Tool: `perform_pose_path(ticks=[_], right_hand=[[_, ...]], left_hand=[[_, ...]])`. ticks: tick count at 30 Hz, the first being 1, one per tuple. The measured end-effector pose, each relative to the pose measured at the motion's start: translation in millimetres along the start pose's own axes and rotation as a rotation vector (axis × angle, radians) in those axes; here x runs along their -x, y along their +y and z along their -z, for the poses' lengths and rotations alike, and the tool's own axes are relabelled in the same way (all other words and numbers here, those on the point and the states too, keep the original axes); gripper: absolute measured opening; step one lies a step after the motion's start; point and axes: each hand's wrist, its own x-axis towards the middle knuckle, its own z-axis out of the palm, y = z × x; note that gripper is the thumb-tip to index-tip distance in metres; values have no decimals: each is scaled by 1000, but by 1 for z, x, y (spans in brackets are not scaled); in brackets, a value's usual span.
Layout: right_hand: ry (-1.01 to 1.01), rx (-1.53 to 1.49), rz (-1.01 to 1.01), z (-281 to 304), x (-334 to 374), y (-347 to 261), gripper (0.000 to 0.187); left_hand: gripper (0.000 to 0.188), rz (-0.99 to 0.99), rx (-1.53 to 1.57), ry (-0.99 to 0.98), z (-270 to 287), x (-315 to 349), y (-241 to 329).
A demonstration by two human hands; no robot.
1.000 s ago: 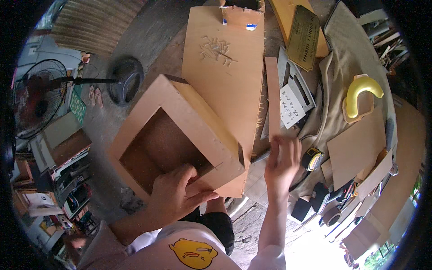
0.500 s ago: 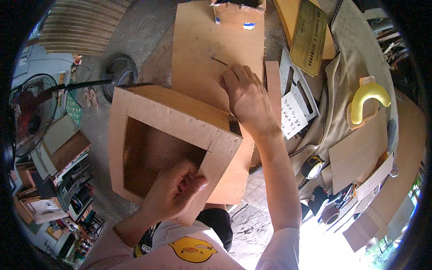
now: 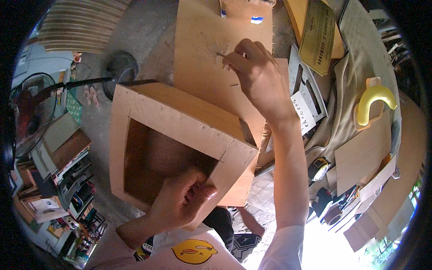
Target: The person assembles a small wooden box by hand, using a hammer to drive nails into the corners. They repeatedly pick up nails, position them, and hammer them into place. Another person briefly appears and shows a phone screen, but the primary task remains the box assembly.
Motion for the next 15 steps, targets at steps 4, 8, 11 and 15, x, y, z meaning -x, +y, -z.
perform_pose_path(ticks=[4,8,11,15], right_hand=[[-103,187,161,3,-18,3,10],[-242,235,216,9,-27,1,11],[-178,318,321,6,-26,2,14],[-203,269,279,4,-22,6,19]], left_hand=[[24,-10,-10,-33,1,-1,-3],[24,-41,-2,-42,1,-1,-7],[23,-16,15,-61,0,1,-8],[24,9,-9,-33,1,5,-6]])
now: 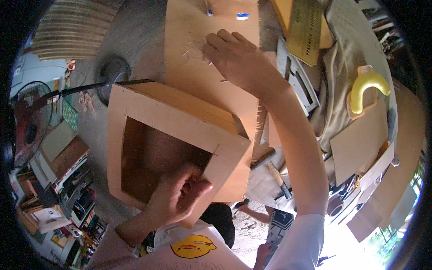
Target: The person assembles a small wooden box by hand, using a hammer to drive nails into the corners. They repeatedly pick up nails, position them, and hammer them into place. Another person briefly appears and shows a phone screen, but the primary task remains the box assembly.
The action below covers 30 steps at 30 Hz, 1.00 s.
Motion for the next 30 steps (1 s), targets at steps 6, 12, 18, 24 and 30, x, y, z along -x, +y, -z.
perform_pose_path(ticks=[6,12,18,24,30], right_hand=[[204,-205,-186,22,20,1,16],[321,-437,-278,25,40,-4,12],[507,-685,-829,61,126,-80,15],[519,-1060,-1012,30,188,-208,20],[464,-1512,-1033,-2,190,-297,27]], left_hand=[[42,-74,-137,222,-7,9,3],[57,-264,-448,348,-29,7,7],[44,-122,-473,300,-10,40,23],[48,34,-56,441,39,114,35],[79,-100,198,758,77,183,15]])
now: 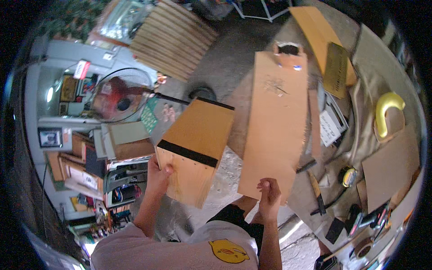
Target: The person assembles a small wooden box by hand, using a hammer to drive nails into the corners. They repeatedly pick up nails, position them, and hammer them into place. Another person briefly appears and shows a phone screen, but the primary task remains the box assembly.
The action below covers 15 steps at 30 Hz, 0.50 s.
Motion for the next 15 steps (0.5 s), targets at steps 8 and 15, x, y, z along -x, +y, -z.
perform_pose_path(ticks=[8,15], right_hand=[[-174,-2,63,-26,-12,-21,48],[-318,65,119,-19,6,-58,44]], left_hand=[[93,-86,300,57,35,48,16],[101,48,485,-138,45,64,5]])
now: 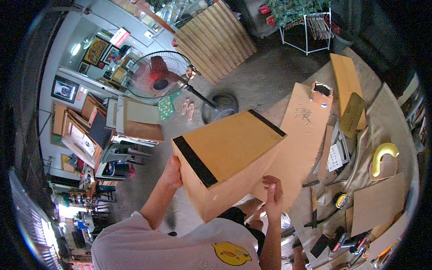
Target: The person assembles a small wooden box by hand, using a hammer to drive nails into the corners. They repeatedly pick up nails, position them, and hammer them into place. Another person briefly appears and shows a phone screen, but the primary task remains the box assembly.
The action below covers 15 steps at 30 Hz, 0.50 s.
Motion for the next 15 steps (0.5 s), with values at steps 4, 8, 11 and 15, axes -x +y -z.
perform_pose_path(ticks=[4,8,11,15], right_hand=[[-53,-65,3,9,3,1,32],[250,276,36,64,-26,8,22],[386,417,-4,108,-67,-11,21],[364,711,176,148,-135,-35,16]], left_hand=[[100,-51,-33,242,-11,2,-17],[63,-50,-330,-183,-65,-18,11],[54,-84,-843,-250,-65,-33,-16],[44,-365,-1247,-363,-109,-70,-49]])
